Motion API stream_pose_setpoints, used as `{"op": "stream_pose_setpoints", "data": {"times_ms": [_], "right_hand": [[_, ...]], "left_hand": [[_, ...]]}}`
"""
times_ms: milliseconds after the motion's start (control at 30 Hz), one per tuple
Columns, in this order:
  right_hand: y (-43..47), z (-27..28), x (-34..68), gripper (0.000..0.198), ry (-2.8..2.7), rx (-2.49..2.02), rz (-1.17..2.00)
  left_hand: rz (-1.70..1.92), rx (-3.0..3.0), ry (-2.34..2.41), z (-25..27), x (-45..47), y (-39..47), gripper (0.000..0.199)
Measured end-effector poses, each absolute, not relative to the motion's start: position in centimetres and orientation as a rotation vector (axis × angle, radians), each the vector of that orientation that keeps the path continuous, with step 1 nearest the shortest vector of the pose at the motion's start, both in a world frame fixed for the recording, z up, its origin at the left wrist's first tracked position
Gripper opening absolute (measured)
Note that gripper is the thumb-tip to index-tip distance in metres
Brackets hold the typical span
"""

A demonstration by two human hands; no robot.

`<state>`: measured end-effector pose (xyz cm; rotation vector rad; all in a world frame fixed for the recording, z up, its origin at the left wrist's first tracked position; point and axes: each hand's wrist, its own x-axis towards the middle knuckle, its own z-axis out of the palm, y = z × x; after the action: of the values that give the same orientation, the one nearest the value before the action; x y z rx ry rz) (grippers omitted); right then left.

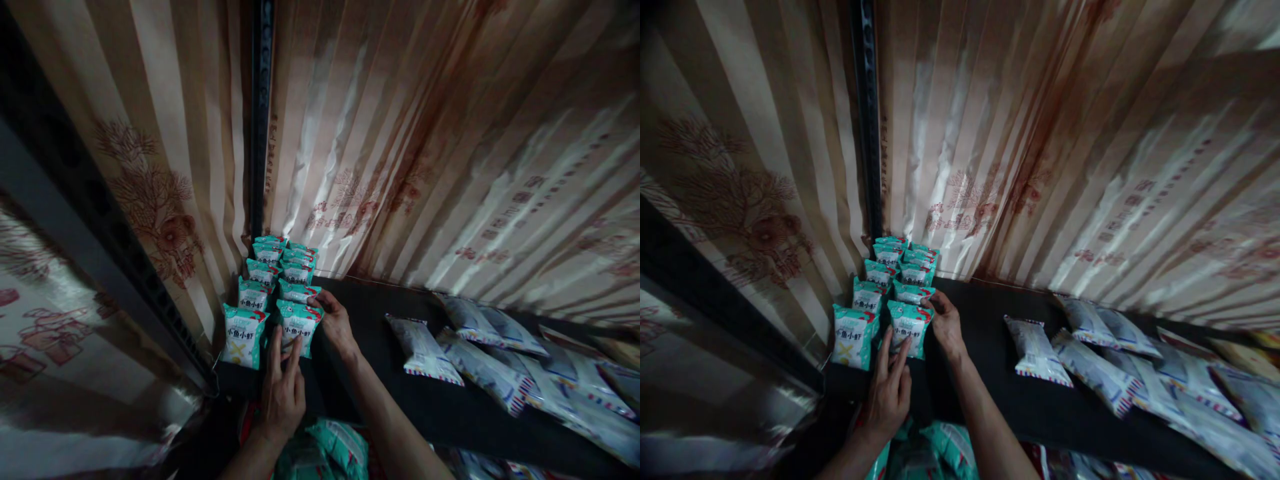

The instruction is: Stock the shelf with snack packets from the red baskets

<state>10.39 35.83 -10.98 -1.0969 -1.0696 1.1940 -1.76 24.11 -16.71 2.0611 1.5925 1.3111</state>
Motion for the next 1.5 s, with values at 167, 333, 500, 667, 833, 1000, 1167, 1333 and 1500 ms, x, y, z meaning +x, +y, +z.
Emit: {"op": "stream_pose_setpoints", "data": {"times_ms": [167,333,500,667,833,1000,1167,1333,1500], "right_hand": [[35.7,-11.2,10.3,0.032,-1.061,-1.123,1.035],[35.7,-10.1,9.8,0.034,-1.093,-1.119,1.06],[36.3,-9.8,9.3,0.039,-1.1,-1.123,1.13],[35.7,-10.3,9.6,0.045,-1.105,-1.216,1.114],[33.8,-10.6,9.6,0.056,-1.1,-1.339,1.044],[32.0,-11.6,8.8,0.061,-1.112,-1.244,0.86],[31.7,-11.2,8.3,0.064,-1.132,-1.198,0.804],[34.0,-9.9,9.3,0.053,-0.855,-1.236,1.011],[35.5,-11.7,10.3,0.049,-0.727,-1.126,1.264]], "left_hand": [[1.369,2.104,1.529,-16.0,-1.8,24.6,0.065],[1.363,2.062,1.585,-15.6,-2.2,25.2,0.064],[1.325,2.046,1.6,-15.5,-2.5,25.6,0.063],[1.345,2.03,1.637,-15.9,-2.5,25.6,0.061],[1.377,2.007,1.699,-16.4,-2.2,25.6,0.061],[1.404,2.024,1.75,-16.2,-2.1,25.5,0.057],[1.417,2.052,1.769,-15.9,-2.1,25.3,0.052],[1.48,2.026,1.744,-16.3,-2.0,25.4,0.043],[1.483,2.038,1.774,-16.5,-1.8,25.5,0.04]]}}
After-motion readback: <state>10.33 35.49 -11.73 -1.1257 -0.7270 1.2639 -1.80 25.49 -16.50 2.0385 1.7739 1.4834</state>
